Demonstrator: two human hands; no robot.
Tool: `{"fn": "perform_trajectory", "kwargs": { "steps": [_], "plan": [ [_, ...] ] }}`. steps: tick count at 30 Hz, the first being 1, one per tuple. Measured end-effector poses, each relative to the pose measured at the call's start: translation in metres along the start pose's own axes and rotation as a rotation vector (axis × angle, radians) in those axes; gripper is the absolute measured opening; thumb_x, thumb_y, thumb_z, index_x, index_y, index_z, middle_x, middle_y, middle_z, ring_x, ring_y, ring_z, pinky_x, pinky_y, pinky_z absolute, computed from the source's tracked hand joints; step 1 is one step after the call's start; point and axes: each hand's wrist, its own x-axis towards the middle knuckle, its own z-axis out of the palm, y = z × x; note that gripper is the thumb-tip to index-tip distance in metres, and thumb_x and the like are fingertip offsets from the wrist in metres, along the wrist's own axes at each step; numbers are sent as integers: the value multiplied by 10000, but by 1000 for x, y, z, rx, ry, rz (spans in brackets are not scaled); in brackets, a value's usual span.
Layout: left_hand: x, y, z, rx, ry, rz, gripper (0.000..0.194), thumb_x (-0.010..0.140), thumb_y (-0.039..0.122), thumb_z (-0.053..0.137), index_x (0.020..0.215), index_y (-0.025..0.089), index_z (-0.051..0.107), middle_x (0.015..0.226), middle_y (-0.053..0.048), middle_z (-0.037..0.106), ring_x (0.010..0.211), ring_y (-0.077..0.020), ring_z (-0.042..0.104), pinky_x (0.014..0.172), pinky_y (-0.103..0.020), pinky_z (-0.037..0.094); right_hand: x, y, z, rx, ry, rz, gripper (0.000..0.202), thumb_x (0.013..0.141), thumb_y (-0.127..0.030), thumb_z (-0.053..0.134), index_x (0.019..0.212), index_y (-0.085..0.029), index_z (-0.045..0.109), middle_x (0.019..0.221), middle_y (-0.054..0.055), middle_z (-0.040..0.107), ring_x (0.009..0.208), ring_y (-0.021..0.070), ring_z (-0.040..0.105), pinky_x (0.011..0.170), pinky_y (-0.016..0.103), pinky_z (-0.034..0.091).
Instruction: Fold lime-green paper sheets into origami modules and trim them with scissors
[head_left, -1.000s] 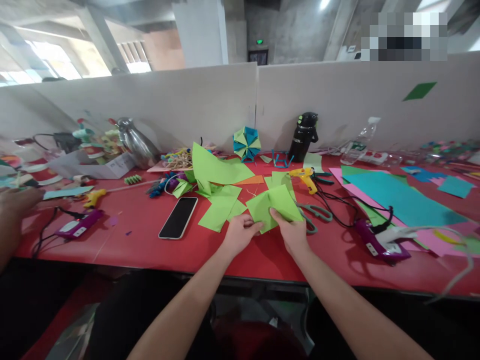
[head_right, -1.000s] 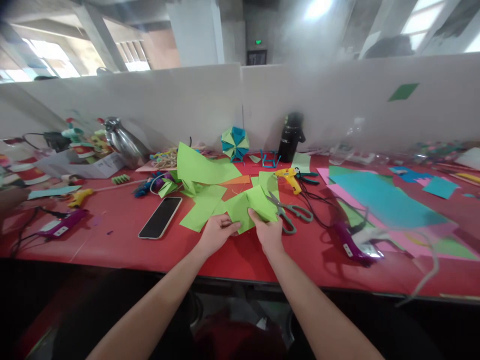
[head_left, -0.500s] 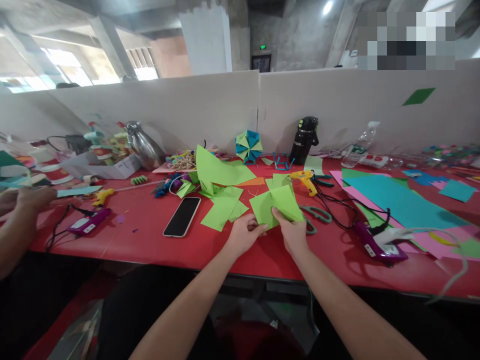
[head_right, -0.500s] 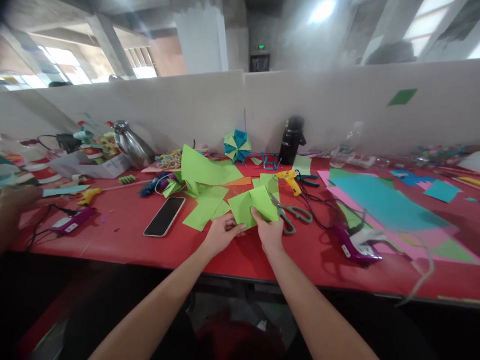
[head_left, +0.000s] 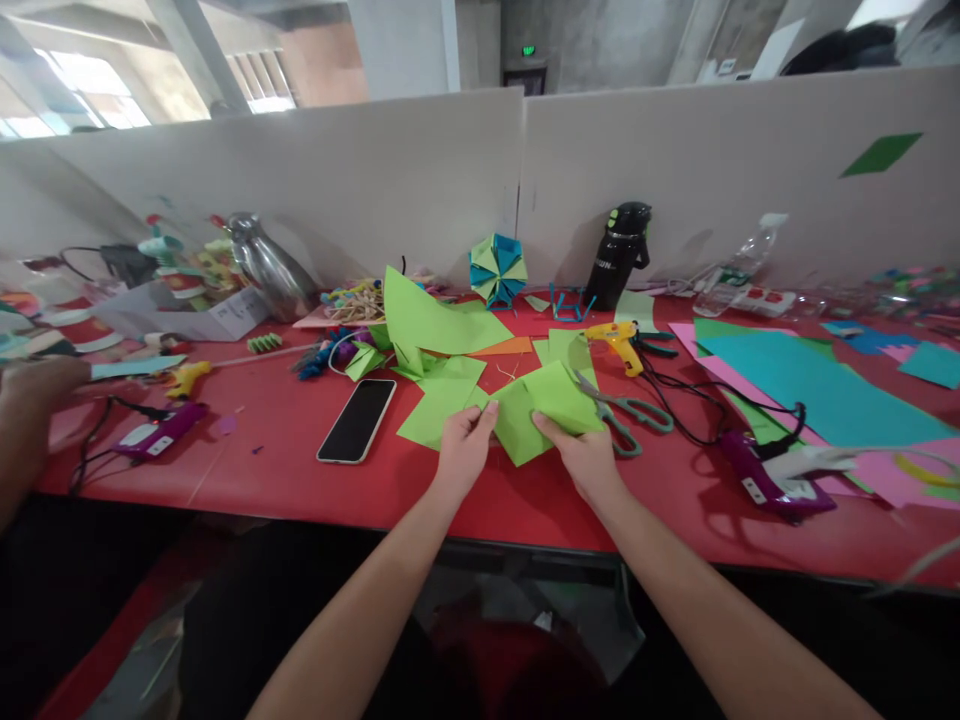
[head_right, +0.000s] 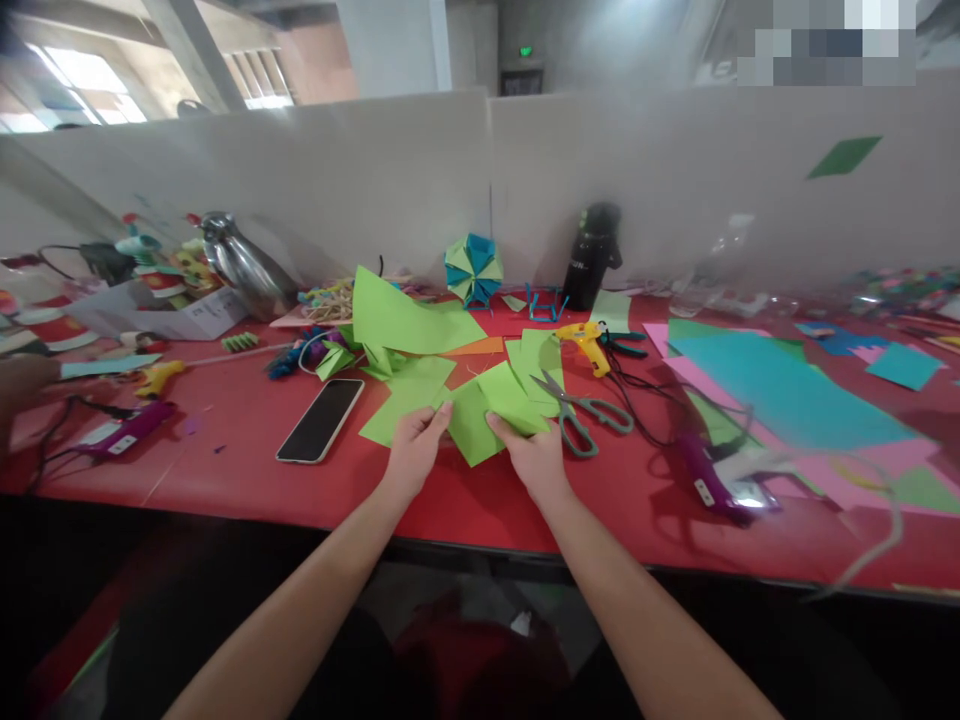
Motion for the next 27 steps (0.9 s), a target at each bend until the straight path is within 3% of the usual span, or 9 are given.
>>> {"fn": "perform_trajectory", "kwargs": {
  "steps": [4, 7, 9, 12, 15, 18, 23, 25, 27],
  "plan": [
    [2, 2, -5, -163, -28, -147, 511, 764, 641, 774, 698, 156, 627, 663, -30, 667, 615, -187, 689, 628, -313, 599, -2, -4, 0, -93, -43, -40, 375, 734, -399, 867, 1028, -178, 798, 1095, 117, 811, 1069, 322, 750, 995, 468, 584],
    [3, 1, -5, -219, -18, -189, 492, 720, 608, 826, 728, 138, 680, 695, -61, 705, 672, -216, 730, 666, -325, 614, -6, -10, 0, -195, -64, -60, 307, 799, -360, 810, 1037, -167, 789, 1081, 140, 804, 1089, 340, 734, 1013, 492, 563],
    [5, 0, -5, -207, -9, -197, 483, 721, 599, 826, 716, 140, 676, 696, -60, 710, 673, -216, 731, 659, -321, 614, -10, -14, 0, -266, -84, -122, 311, 870, -302, 721, 1149, -173, 764, 1171, 149, 774, 1163, 335, 699, 1057, 498, 531],
    [9, 0, -5, -183, 2, -191, 473, 752, 599, 801, 707, 151, 656, 697, -38, 702, 650, -190, 705, 618, -289, 593, -15, -16, -2, -432, -257, -363, 522, 917, -141, 546, 1422, -247, 628, 1453, 123, 621, 1379, 293, 559, 1137, 473, 471],
    [10, 4, -7, -191, 10, -167, 476, 781, 611, 779, 726, 157, 646, 675, -12, 667, 630, -155, 663, 577, -240, 552, -21, -15, -4, -569, -448, -507, 742, 860, -34, 484, 1537, -335, 501, 1653, 81, 385, 1431, 283, 506, 1134, 466, 481],
    [7, 10, -8, -263, -79, -189, 504, 832, 643, 719, 738, 159, 621, 637, 3, 606, 582, -123, 603, 531, -210, 502, -25, -15, -2, -662, -473, -517, 811, 849, -85, 561, 1597, -355, 397, 1723, 86, 220, 1451, 339, 477, 1109, 517, 500],
    [2, 14, -7, -129, -175, -75, 434, 794, 554, 802, 762, 163, 618, 698, -1, 620, 664, -130, 601, 613, -226, 513, -31, -21, -1, -741, -579, -532, 928, 839, -253, 691, 1650, -353, 252, 1765, 59, -18, 1600, 402, 110, 1179, 614, 373],
    [0, 15, -8, -89, -171, -47, 411, 814, 543, 785, 768, 169, 621, 718, -4, 626, 684, -136, 599, 636, -240, 515, -31, -27, -2, -679, -608, -466, 901, 860, -318, 713, 1643, -366, 269, 1763, 39, -88, 1604, 391, 98, 1205, 604, 332],
    [-1, 16, -8, -73, -165, -34, 403, 846, 549, 749, 769, 176, 618, 717, -2, 618, 679, -137, 586, 635, -246, 508, -30, -33, -2, -544, -562, -367, 853, 880, -381, 722, 1626, -373, 310, 1767, 48, -22, 1586, 368, 207, 1207, 566, 346]
  ]
}}
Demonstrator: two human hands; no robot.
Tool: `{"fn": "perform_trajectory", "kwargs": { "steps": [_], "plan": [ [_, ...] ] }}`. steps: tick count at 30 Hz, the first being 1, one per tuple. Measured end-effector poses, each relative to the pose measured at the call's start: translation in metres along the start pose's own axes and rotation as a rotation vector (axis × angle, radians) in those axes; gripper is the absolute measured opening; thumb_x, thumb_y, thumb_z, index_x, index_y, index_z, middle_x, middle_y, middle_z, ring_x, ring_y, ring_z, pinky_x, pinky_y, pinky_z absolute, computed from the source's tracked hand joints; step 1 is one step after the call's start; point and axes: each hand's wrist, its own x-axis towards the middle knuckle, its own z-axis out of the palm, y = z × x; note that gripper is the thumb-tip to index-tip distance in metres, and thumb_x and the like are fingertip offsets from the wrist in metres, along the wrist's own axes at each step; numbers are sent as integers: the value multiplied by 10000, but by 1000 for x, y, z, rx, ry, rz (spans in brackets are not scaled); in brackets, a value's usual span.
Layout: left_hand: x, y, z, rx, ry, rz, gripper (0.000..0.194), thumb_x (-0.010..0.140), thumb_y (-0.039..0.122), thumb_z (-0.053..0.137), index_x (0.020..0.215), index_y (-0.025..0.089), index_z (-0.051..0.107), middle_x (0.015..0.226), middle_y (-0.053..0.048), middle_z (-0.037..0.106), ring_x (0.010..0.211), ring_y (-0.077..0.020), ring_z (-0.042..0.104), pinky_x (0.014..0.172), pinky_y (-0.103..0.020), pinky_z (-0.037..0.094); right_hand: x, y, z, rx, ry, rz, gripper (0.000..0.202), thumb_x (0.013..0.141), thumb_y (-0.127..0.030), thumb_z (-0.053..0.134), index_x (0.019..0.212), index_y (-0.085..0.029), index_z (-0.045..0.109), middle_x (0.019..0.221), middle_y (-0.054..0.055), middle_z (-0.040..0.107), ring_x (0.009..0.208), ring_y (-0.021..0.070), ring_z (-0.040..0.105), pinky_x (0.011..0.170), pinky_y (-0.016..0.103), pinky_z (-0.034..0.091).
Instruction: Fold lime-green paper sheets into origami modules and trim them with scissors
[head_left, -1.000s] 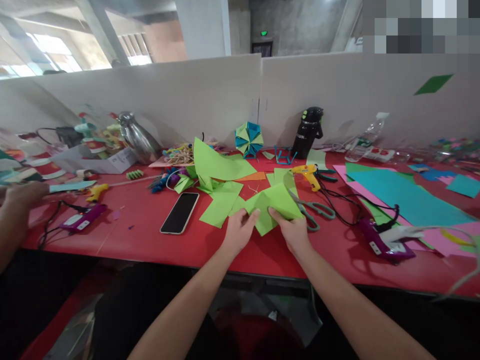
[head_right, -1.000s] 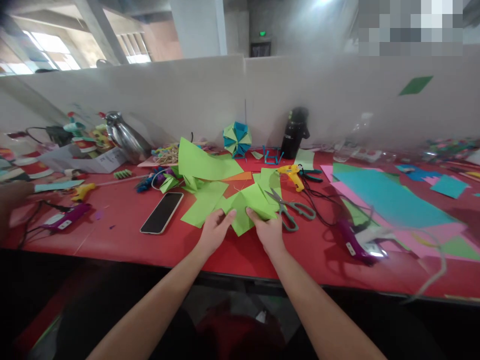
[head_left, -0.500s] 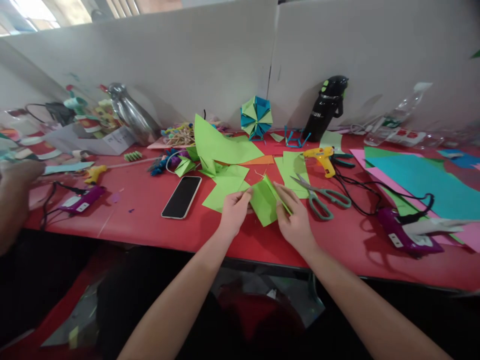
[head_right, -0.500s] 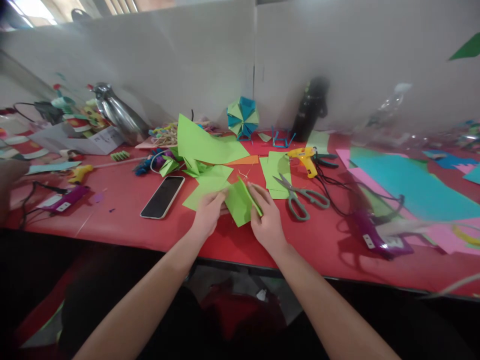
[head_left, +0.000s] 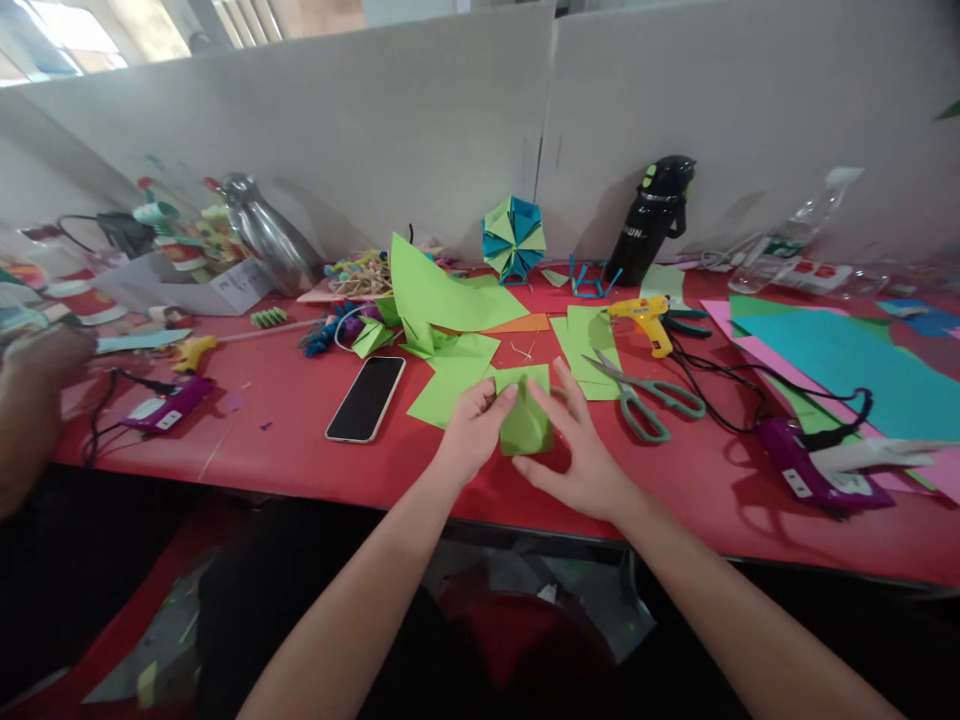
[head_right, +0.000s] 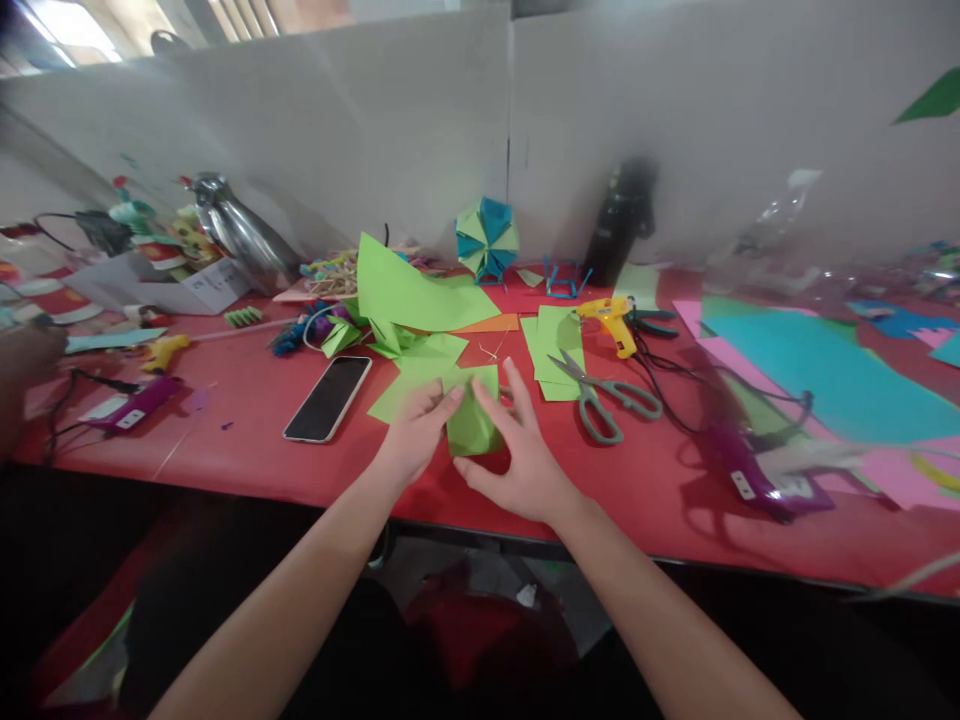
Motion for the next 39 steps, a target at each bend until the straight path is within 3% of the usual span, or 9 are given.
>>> {"fn": "perform_trajectory", "kwargs": {
  "steps": [3, 6, 8, 10, 17, 24, 30, 34, 39],
  "plan": [
    [-4, 3, 2, 28, -15, 27, 392, 870, 549, 722, 782, 179, 626, 721, 0, 611, 675, -135, 566, 630, -246, 487, 9, -5, -6, 358, 201, 164, 740, 909, -432, 699, 1578, -333, 400, 1598, 110, 470, 1383, 296, 543, 1099, 483, 488],
    [-9, 8, 6, 84, -74, 41, 386, 893, 544, 696, 790, 175, 648, 718, -1, 611, 665, -135, 554, 623, -249, 465, 16, -5, -11, 533, 304, 352, 337, 883, -470, 731, 1126, -237, 722, 1042, 61, 744, 970, 220, 692, 870, 356, 570],
    [-11, 13, 6, 158, -97, 55, 367, 906, 521, 688, 794, 171, 673, 719, -5, 623, 664, -137, 560, 626, -251, 458, 17, -4, -16, 533, 286, 421, 275, 861, -478, 753, 833, -208, 717, 797, 17, 688, 762, 171, 632, 734, 302, 537],
    [-13, 18, 4, 233, -91, 92, 294, 905, 468, 706, 875, 176, 725, 785, -17, 677, 712, -146, 597, 665, -251, 474, 16, -6, -21, 514, 239, 438, 319, 837, -485, 771, 727, -200, 680, 684, -11, 609, 654, 141, 545, 639, 278, 478],
    [-20, 35, -7, 329, -32, 125, 179, 845, 369, 780, 838, 192, 809, 815, -39, 775, 747, -171, 666, 681, -257, 515, 19, -20, -29, 447, 154, 401, 326, 831, -516, 744, 728, -208, 709, 671, -5, 614, 632, 143, 514, 610, 284, 454],
    [-23, 43, -21, 434, -274, 2, 152, 838, 326, 778, 788, 190, 822, 728, -44, 761, 649, -153, 666, 612, -232, 524, 17, -28, -42, 227, -4, 253, 314, 895, -446, 702, 699, -200, 694, 680, 0, 606, 633, 139, 525, 605, 277, 426],
    [-25, 46, -20, 415, -62, 111, 112, 812, 287, 782, 754, 195, 812, 651, -33, 737, 559, -147, 650, 556, -235, 553, 13, -27, -48, 167, -170, 315, 490, 948, -534, 606, 617, -227, 417, 586, -53, 336, 546, 109, 317, 482, 267, 261],
    [-23, 45, -17, 335, -67, 54, 131, 797, 300, 796, 744, 180, 797, 660, -35, 735, 561, -145, 667, 573, -245, 599, 10, -23, -51, -28, -64, 292, 587, 950, -564, 601, 585, -235, 280, 568, -59, 229, 538, 109, 231, 477, 291, 187],
    [-16, 39, -22, 230, 62, 22, 189, 749, 343, 839, 756, 163, 781, 687, -27, 741, 577, -147, 687, 587, -263, 637, 11, -19, -57, 10, -158, 273, 469, 983, -577, 536, 675, -233, 454, 622, -40, 406, 581, 130, 375, 526, 279, 305]
  ]
}}
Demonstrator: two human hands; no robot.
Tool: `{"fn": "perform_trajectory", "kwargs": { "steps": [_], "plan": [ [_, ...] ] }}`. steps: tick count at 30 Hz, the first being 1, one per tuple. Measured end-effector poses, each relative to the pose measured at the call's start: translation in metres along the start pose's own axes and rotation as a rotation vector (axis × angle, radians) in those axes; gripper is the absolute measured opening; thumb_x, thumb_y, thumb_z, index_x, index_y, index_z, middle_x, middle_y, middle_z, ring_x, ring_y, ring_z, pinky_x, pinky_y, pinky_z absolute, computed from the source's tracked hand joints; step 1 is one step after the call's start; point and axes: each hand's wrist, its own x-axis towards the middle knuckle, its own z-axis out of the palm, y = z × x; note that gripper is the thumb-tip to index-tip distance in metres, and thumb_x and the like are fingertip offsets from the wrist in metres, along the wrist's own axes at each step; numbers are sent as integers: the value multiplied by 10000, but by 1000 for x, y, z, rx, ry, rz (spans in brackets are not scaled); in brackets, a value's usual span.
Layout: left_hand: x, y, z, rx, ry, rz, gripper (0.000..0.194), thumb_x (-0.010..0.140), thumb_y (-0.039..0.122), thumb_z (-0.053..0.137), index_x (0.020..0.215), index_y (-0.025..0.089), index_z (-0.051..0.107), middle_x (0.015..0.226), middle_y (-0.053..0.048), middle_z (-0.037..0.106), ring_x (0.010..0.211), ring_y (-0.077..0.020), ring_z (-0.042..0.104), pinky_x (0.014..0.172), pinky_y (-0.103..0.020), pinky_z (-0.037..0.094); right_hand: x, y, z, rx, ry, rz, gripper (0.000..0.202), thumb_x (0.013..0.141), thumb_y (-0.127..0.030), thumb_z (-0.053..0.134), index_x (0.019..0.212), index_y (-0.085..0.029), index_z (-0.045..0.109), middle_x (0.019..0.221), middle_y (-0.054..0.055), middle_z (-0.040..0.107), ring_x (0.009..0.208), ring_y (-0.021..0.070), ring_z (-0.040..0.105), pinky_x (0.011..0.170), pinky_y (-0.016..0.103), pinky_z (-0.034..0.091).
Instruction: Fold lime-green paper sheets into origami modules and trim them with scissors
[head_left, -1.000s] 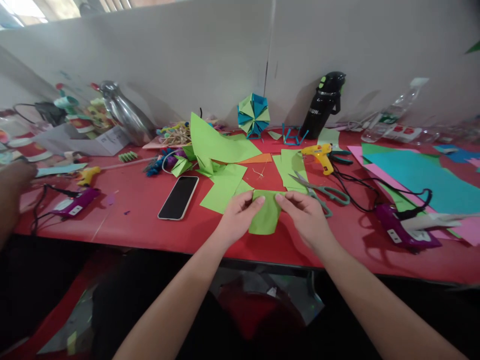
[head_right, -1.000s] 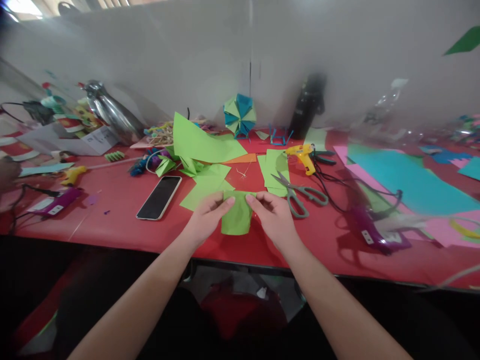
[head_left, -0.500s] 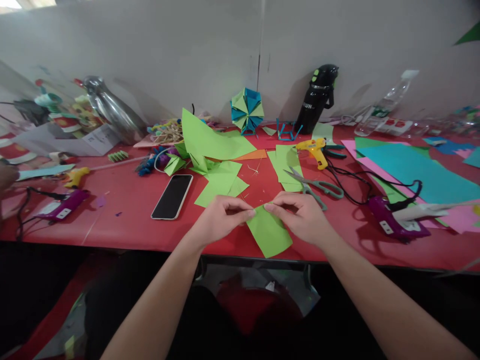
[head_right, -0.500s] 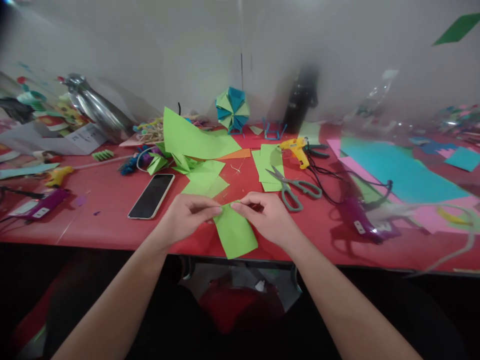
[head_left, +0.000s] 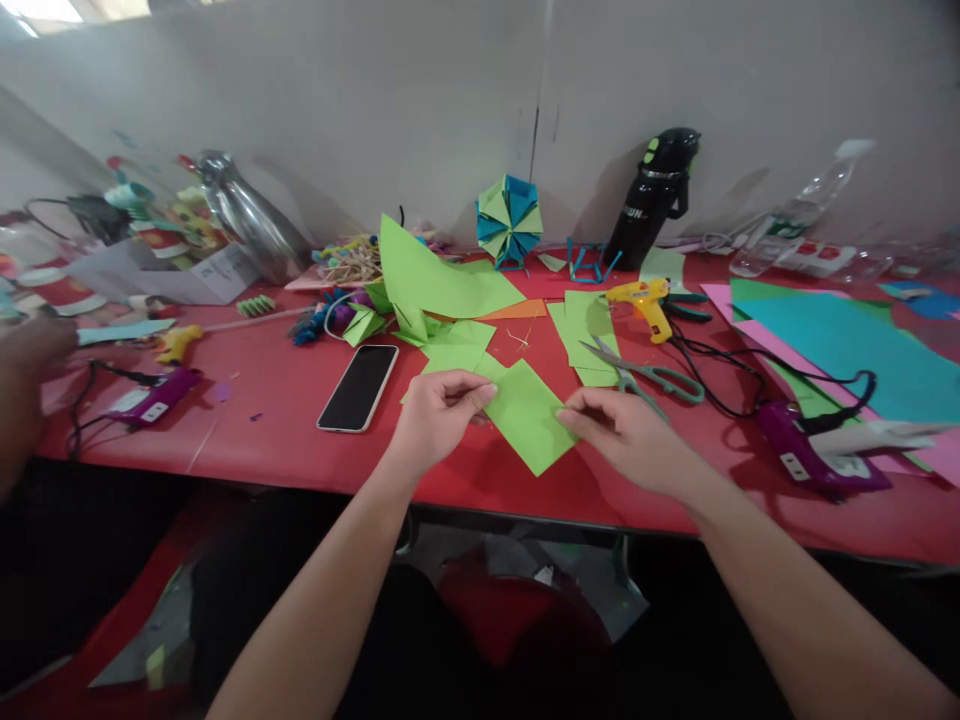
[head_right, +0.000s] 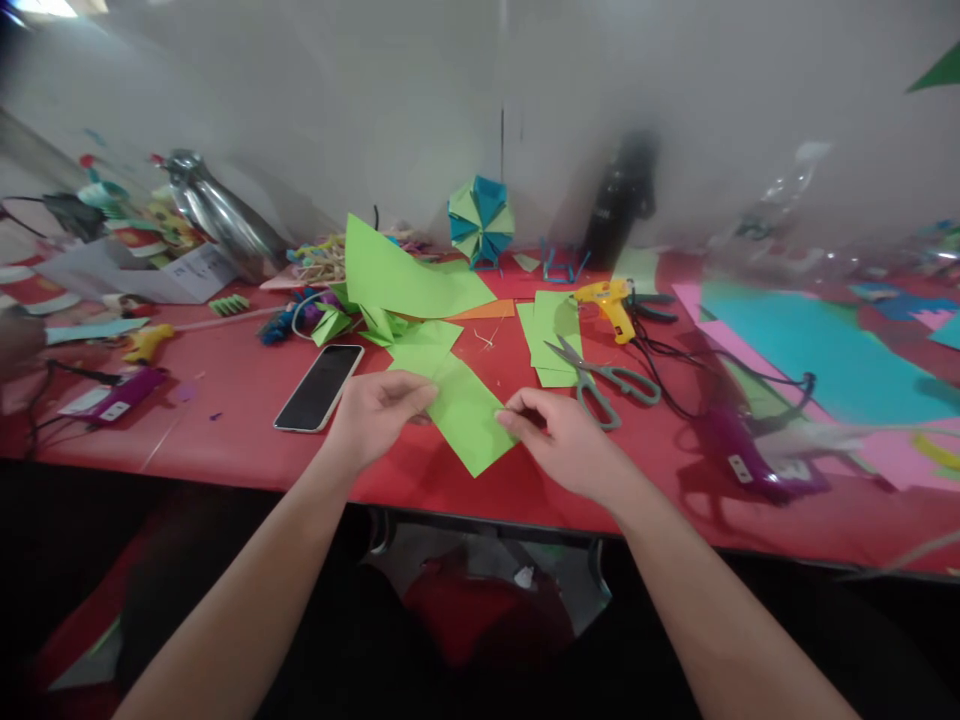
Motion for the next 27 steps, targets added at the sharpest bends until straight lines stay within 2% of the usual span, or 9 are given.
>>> {"fn": "perform_trajectory", "kwargs": {
  "steps": [5, 9, 11, 13, 16, 18, 20, 22, 27],
  "plan": [
    [3, -2, -4, -56, 48, -23, 228, 736, 360, 855, 770, 150, 774, 706, -27, 746, 594, -145, 699, 600, -265, 649, -2, 7, -1, -41, 85, 84, 547, 964, -617, 541, 618, -234, 359, 588, -48, 298, 557, 130, 302, 507, 299, 241],
    [4, -3, -5, -79, 97, -36, 283, 724, 396, 876, 791, 145, 764, 717, -29, 745, 600, -153, 708, 628, -286, 659, -1, 15, -2, 63, 88, 43, 380, 932, -556, 635, 750, -222, 622, 704, -5, 578, 659, 159, 511, 615, 294, 406],
    [4, -4, -7, -106, 105, -45, 317, 721, 426, 878, 799, 144, 755, 727, -30, 743, 616, -159, 718, 644, -294, 660, 0, 18, -1, 135, 149, 63, 311, 911, -525, 680, 841, -224, 702, 798, 21, 671, 738, 183, 592, 687, 309, 467],
    [3, -5, -8, -131, 35, -76, 332, 724, 441, 875, 797, 146, 742, 732, -32, 740, 643, -167, 734, 661, -293, 654, 1, 22, 0, 223, 262, 96, 277, 890, -500, 715, 857, -226, 732, 838, 35, 702, 790, 198, 627, 735, 324, 499],
    [1, -4, -11, -98, -243, -190, 331, 731, 425, 872, 758, 145, 698, 703, -39, 724, 675, -180, 751, 651, -266, 620, 2, 27, 3, 403, 418, 123, 233, 857, -469, 759, 869, -237, 748, 869, 38, 706, 838, 207, 644, 776, 342, 525],
    [-1, -4, -12, -36, -435, -253, 328, 754, 417, 856, 758, 139, 682, 712, -42, 715, 704, -175, 746, 658, -256, 600, 1, 29, 4, 436, 403, 150, 236, 858, -475, 760, 906, -243, 753, 873, 34, 704, 823, 199, 639, 753, 332, 523],
    [-2, -5, -12, 14, -512, -256, 310, 799, 417, 821, 807, 132, 700, 753, -40, 710, 706, -146, 711, 672, -256, 586, 0, 28, 4, 350, 303, 181, 262, 867, -495, 752, 936, -243, 755, 873, 32, 707, 784, 183, 625, 703, 310, 502],
    [-2, -6, -11, 45, -463, -216, 283, 839, 405, 782, 853, 129, 723, 760, -29, 695, 660, -111, 651, 655, -245, 559, -1, 26, 4, 256, 230, 194, 290, 875, -520, 739, 950, -240, 757, 884, 35, 720, 764, 175, 617, 675, 298, 484],
    [-2, -10, -5, 84, -355, -124, 237, 841, 360, 772, 795, 132, 725, 693, -11, 663, 616, -102, 592, 610, -236, 490, -2, 20, 7, 239, 245, 210, 328, 859, -557, 741, 964, -249, 774, 906, 35, 743, 798, 186, 634, 710, 295, 502]
  ]
}}
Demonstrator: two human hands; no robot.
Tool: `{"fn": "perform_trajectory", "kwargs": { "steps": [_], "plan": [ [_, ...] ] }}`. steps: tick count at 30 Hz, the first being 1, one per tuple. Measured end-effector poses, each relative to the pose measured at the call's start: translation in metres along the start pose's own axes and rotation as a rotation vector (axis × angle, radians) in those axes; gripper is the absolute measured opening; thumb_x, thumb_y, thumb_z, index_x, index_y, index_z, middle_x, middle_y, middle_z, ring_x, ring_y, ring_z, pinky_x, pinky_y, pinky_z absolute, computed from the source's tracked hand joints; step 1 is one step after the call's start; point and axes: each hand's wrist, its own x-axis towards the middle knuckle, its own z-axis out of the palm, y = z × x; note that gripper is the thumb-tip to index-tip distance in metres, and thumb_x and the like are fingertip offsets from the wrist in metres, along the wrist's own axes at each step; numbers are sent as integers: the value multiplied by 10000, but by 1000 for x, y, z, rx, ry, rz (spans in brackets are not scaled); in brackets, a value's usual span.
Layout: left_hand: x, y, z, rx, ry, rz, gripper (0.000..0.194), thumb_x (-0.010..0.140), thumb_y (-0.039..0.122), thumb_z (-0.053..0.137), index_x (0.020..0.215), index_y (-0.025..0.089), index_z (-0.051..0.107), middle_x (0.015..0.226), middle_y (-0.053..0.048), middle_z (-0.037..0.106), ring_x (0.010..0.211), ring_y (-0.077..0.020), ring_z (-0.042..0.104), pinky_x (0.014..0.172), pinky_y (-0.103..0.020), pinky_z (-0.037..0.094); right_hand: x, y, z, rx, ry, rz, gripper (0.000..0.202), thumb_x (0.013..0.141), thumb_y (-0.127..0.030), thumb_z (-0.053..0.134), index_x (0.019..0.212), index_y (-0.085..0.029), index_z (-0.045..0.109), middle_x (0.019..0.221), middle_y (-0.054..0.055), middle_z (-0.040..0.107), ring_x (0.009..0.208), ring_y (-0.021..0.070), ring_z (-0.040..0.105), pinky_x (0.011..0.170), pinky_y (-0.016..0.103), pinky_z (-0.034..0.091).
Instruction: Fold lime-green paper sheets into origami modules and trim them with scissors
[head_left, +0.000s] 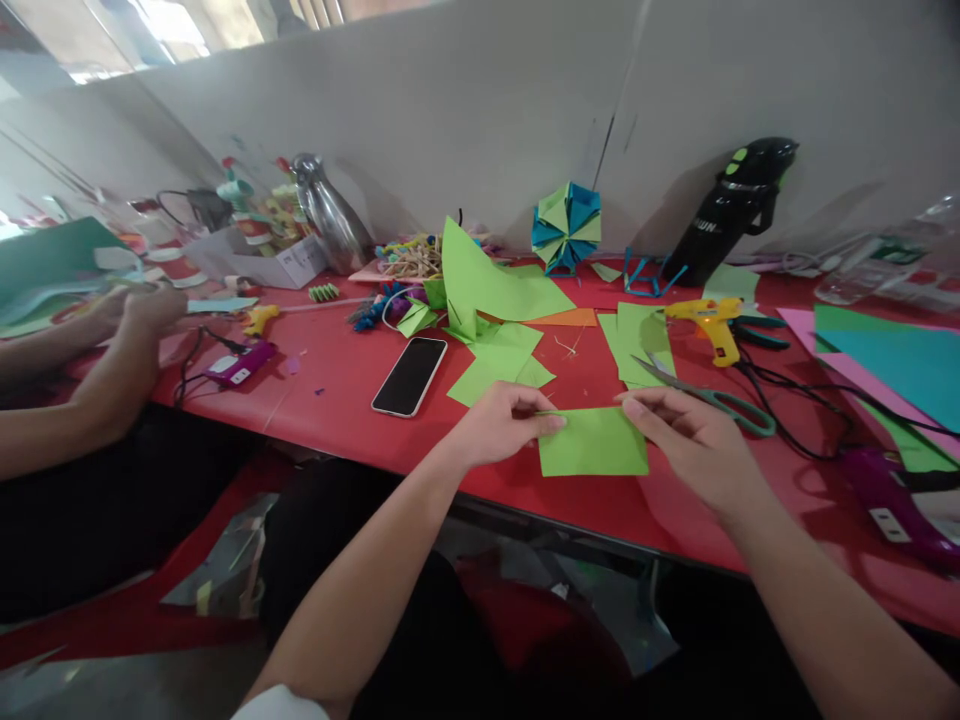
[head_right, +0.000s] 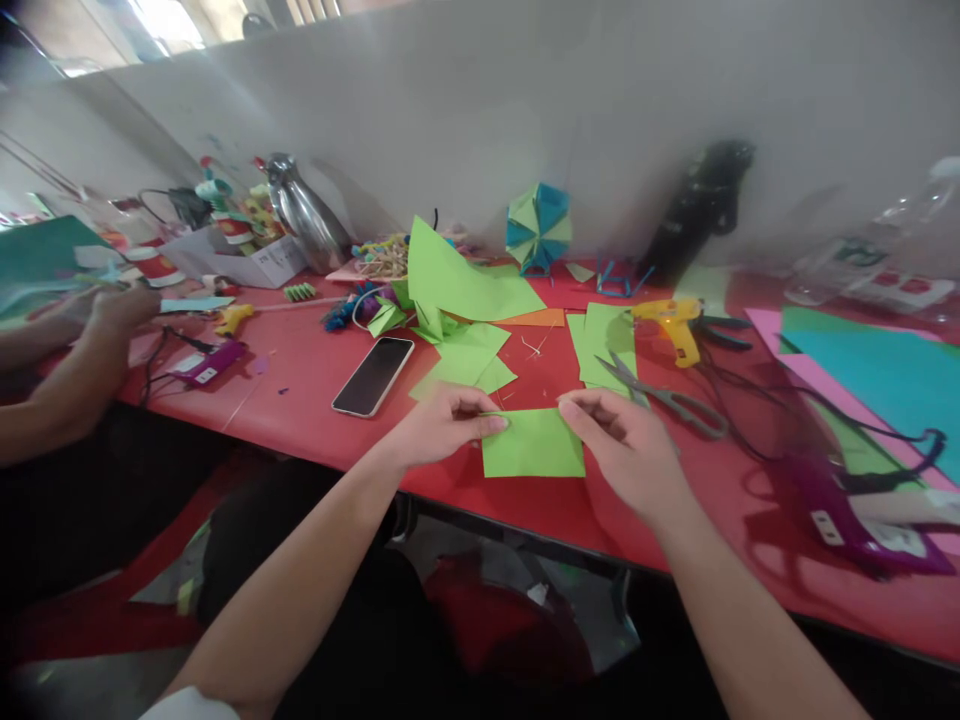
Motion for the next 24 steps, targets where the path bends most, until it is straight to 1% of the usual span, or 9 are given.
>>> {"fn": "perform_trajectory", "kwargs": {
  "steps": [3, 6, 11, 13, 16, 18, 19, 22, 24],
  "plan": [
    [-1, 1, 7, 29, -26, 50, 211, 842, 341, 771, 792, 137, 741, 723, -24, 693, 663, -114, 600, 644, -241, 476, -1, -3, 3, -38, -58, -13, 324, 854, -559, 739, 882, -239, 776, 840, 32, 733, 741, 183, 616, 660, 294, 489],
    [-2, 2, 16, 42, -37, 101, 207, 857, 347, 758, 816, 144, 753, 781, -39, 727, 703, -130, 618, 674, -253, 477, -5, -8, 6, -75, -127, -71, 315, 874, -541, 717, 833, -232, 766, 792, 28, 721, 699, 181, 603, 626, 298, 472],
    [-3, -2, 25, 193, 34, 167, 183, 897, 303, 701, 802, 156, 753, 757, -33, 719, 703, -137, 600, 663, -258, 448, -12, -18, 9, -176, -254, -154, 256, 922, -484, 676, 878, -244, 755, 814, 7, 722, 725, 167, 593, 638, 285, 438],
    [-4, -3, 24, 251, 38, 197, 179, 915, 299, 675, 835, 167, 765, 765, -30, 722, 702, -140, 594, 657, -262, 438, -14, -20, 10, -218, -286, -178, 251, 935, -466, 660, 871, -240, 748, 749, -8, 685, 657, 147, 530, 586, 283, 390],
    [-4, -2, 18, 292, -23, 188, 180, 925, 312, 660, 880, 182, 776, 781, -27, 735, 696, -144, 598, 643, -263, 431, -12, -20, 11, -227, -273, -206, 294, 941, -457, 650, 788, -217, 722, 657, -18, 611, 607, 133, 462, 559, 285, 344],
    [-3, -1, 12, 326, -38, 163, 179, 924, 317, 659, 885, 192, 781, 787, -26, 743, 691, -149, 606, 636, -264, 435, -10, -19, 11, -190, -248, -164, 334, 915, -486, 679, 733, -206, 700, 631, -20, 584, 593, 129, 451, 551, 284, 339],
    [-3, 0, 9, 341, 0, 163, 176, 922, 306, 654, 872, 194, 780, 782, -24, 743, 686, -149, 608, 637, -265, 438, -8, -18, 11, -149, -246, -125, 345, 895, -503, 700, 721, -205, 691, 626, -22, 580, 589, 128, 460, 549, 280, 347],
    [0, 1, 1, 356, 210, 193, 180, 913, 301, 663, 826, 187, 772, 763, -22, 739, 692, -154, 617, 653, -268, 458, -5, -18, 11, 11, -268, 6, 365, 832, -538, 759, 707, -205, 681, 645, -5, 641, 624, 149, 573, 592, 277, 438],
    [1, 1, -1, 250, 301, 191, 203, 892, 362, 710, 838, 175, 768, 793, -33, 749, 723, -163, 642, 665, -269, 485, -4, -18, 11, 82, -234, 54, 372, 815, -549, 773, 699, -204, 695, 674, 24, 704, 660, 170, 641, 642, 290, 497]
  ]
}}
